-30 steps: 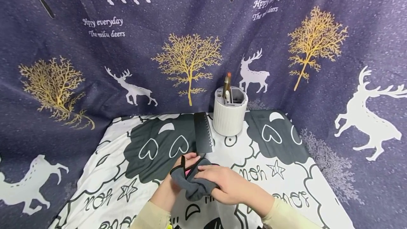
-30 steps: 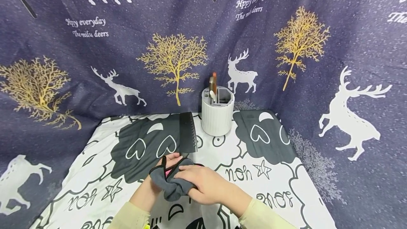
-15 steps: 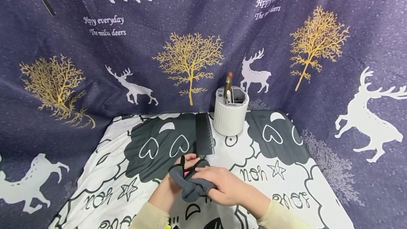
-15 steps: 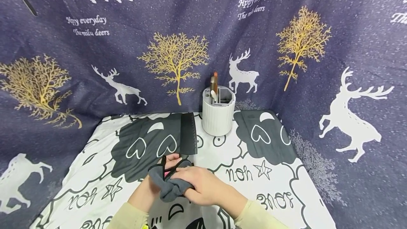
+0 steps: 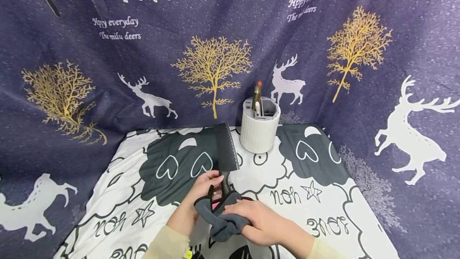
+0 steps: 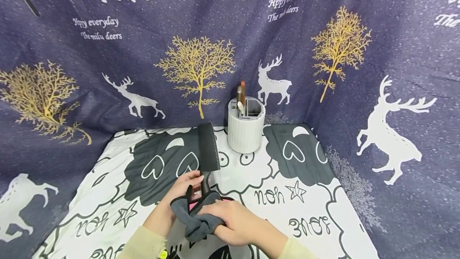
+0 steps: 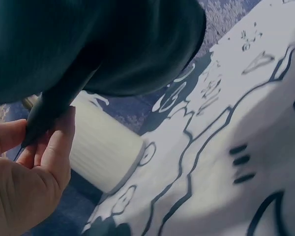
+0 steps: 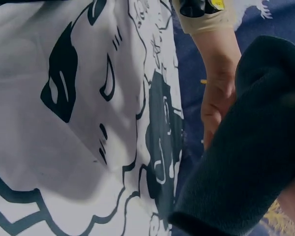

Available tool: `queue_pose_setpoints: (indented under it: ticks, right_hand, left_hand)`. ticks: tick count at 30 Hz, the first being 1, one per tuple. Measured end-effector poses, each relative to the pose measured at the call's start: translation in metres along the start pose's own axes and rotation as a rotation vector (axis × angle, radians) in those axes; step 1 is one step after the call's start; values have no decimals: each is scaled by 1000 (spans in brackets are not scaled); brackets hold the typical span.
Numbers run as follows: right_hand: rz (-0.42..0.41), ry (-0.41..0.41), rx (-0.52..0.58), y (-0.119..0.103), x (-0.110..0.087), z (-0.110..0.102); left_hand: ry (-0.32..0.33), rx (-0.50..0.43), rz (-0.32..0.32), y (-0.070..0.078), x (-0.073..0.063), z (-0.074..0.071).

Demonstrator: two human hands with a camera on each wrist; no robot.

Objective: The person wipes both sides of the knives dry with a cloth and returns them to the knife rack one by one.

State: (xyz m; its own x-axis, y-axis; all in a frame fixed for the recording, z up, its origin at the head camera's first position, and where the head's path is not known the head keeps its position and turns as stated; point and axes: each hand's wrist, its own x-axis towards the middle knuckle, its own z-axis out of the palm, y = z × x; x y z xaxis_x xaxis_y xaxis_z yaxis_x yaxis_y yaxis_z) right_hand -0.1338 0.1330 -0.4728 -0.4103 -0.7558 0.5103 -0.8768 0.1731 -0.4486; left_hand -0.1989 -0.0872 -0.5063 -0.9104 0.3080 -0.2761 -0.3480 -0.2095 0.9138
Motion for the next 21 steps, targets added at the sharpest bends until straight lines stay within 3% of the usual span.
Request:
queue_pose_setpoints:
  ticks: [5,8,12,14,17,21]
  right_hand:
    - [213,93,263,10,-15,-6]
    - [502,192,508,22,-30,-10]
    - [994,406,847,39,-44,-11]
    - [1152,508,981,47,-47,-9]
    - [1222,591,1166,58,-44,-5]
    - [1144,616,1427,66,-30,0]
  left_hand:
    - [14,10,81,7,8,-13]
    - [15,20,101,18,9,-20]
    - [-10,66,121,32,8,-24]
    - [-19,98,130,37,7,-24]
    - [-28,116,136,42,9,-19]
    - [-59,114,142,46,14,-9]
